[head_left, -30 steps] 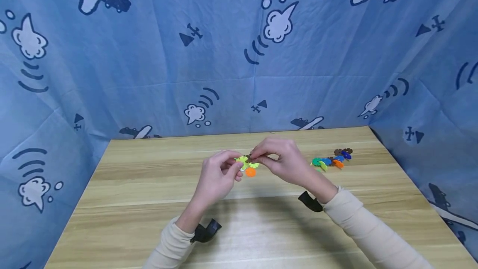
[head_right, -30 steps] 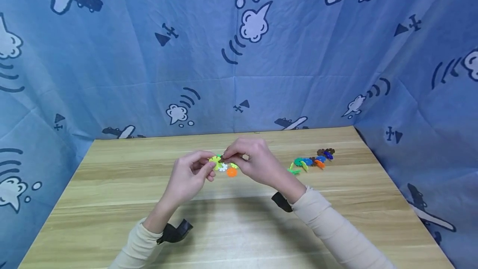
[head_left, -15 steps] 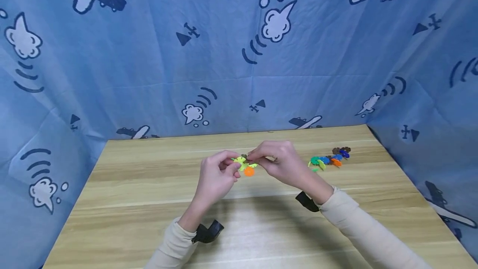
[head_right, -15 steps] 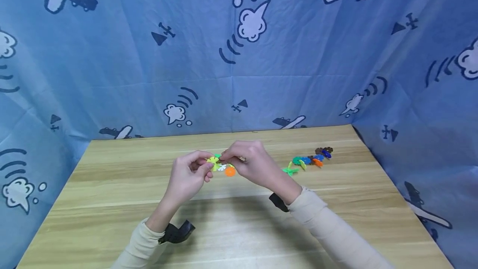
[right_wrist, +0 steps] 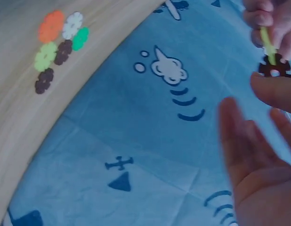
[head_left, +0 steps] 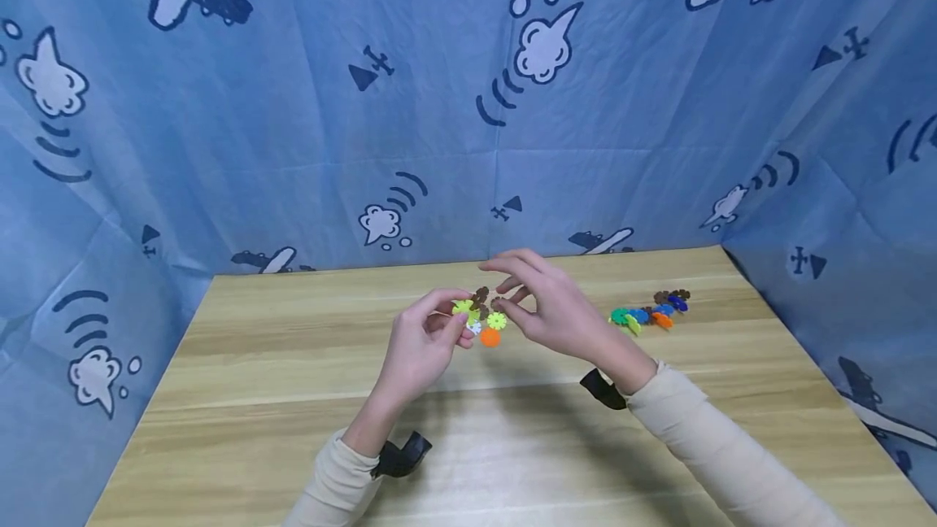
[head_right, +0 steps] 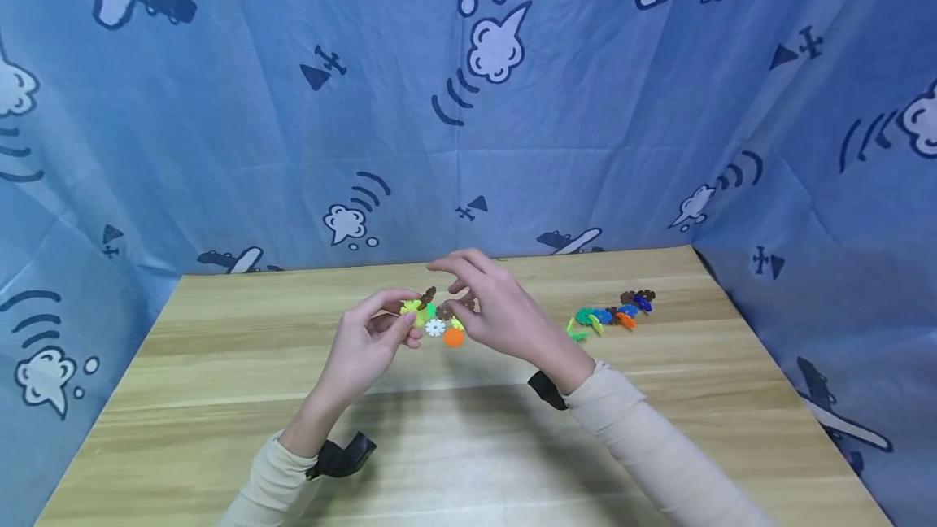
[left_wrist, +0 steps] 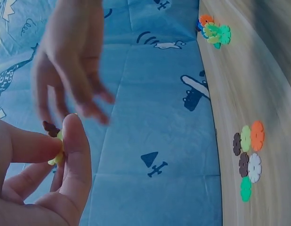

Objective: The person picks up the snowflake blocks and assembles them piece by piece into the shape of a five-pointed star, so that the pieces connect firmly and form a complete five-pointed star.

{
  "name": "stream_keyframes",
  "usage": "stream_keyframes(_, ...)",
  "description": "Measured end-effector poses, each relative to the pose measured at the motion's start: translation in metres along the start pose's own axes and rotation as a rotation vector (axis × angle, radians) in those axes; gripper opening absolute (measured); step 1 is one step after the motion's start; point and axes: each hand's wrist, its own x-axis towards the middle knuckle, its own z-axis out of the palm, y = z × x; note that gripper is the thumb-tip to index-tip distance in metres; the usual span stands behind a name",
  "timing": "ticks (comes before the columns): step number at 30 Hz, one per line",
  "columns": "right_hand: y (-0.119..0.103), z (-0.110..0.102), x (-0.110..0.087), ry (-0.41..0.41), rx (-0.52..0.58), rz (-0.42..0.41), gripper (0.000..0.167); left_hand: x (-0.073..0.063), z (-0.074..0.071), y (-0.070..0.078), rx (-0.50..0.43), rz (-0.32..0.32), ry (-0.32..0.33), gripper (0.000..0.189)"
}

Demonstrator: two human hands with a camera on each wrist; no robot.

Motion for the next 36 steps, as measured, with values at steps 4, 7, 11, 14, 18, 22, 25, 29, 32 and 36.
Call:
stream_keyframes(4, 0.015, 0.011, 0.005, -0.113, -0.067, 0.251, 0.034, 0.000, -0.001, -0.001, -0.002, -0.017, 0.005, 0.029)
stream_keyframes(7, 0.036, 0.025, 0.011, -0.228, -0.103, 0.420, 0.026, 0.000, -0.001, -0.002, -0.008, -0.023, 0.003, 0.029)
stream_keyframes(11, 0.065, 0.043, 0.014, -0.370, -0.150, 0.597, 0.032, -0.001, -0.001, -0.002, -0.022, -0.029, -0.001, 0.029)
stream_keyframes(14, 0.080, 0.055, 0.013, -0.424, -0.179, 0.683, 0.036, -0.002, 0.000, -0.001, -0.028, -0.026, 0.000, 0.030)
stream_keyframes(18, 0.088, 0.066, 0.013, -0.451, -0.208, 0.759, 0.041, -0.002, 0.000, -0.001, -0.040, -0.019, 0.004, 0.030)
stream_keyframes(22, 0.089, 0.073, 0.014, -0.446, -0.216, 0.801, 0.044, -0.003, 0.001, -0.001, -0.036, -0.028, 0.003, 0.030)
stream_keyframes(25, 0.089, 0.078, 0.016, -0.436, -0.222, 0.807, 0.044, -0.003, 0.002, -0.001, -0.025, -0.033, 0.005, 0.030)
stream_keyframes(29, 0.089, 0.080, 0.017, -0.428, -0.223, 0.791, 0.036, -0.003, 0.001, 0.000, -0.020, -0.032, 0.009, 0.030)
stream_keyframes(32, 0.089, 0.080, 0.018, -0.432, -0.194, 0.800, 0.030, -0.003, 0.001, 0.000, -0.021, -0.038, 0.012, 0.030)
stream_keyframes(36, 0.092, 0.081, 0.016, -0.415, -0.174, 0.812, 0.031, -0.003, 0.002, -0.001, -0.028, -0.042, 0.011, 0.030)
